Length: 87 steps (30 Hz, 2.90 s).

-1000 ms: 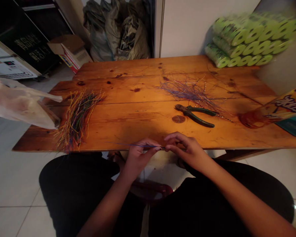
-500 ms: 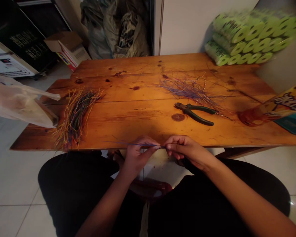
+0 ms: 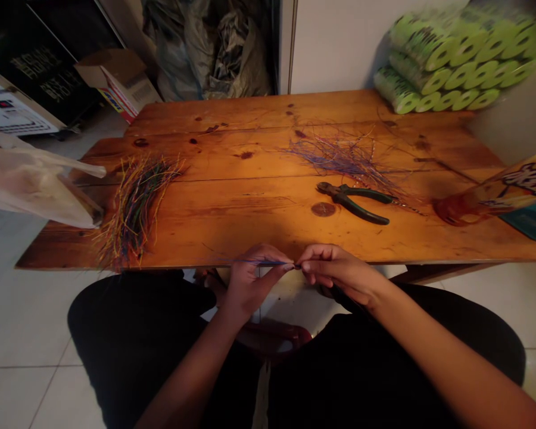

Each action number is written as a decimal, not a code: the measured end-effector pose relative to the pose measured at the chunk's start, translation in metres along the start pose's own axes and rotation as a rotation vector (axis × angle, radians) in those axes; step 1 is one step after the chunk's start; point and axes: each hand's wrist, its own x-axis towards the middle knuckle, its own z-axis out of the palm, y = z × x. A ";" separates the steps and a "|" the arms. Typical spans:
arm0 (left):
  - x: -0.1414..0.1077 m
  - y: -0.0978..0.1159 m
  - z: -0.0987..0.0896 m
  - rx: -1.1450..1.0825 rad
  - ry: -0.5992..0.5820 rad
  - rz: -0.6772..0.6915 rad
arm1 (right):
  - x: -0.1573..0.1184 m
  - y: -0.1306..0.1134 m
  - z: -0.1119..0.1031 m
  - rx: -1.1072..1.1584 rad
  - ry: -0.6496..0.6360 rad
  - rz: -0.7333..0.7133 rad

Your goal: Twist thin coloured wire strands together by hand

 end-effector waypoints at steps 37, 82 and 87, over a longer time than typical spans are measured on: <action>-0.001 0.021 0.005 0.236 -0.002 0.170 | -0.008 -0.003 0.021 -0.948 0.397 -0.445; -0.001 0.013 0.013 -0.154 -0.058 -0.028 | -0.014 -0.016 0.009 -0.371 0.009 -0.067; -0.002 0.007 0.014 -0.245 -0.071 -0.161 | -0.014 -0.018 0.009 -0.486 0.038 -0.156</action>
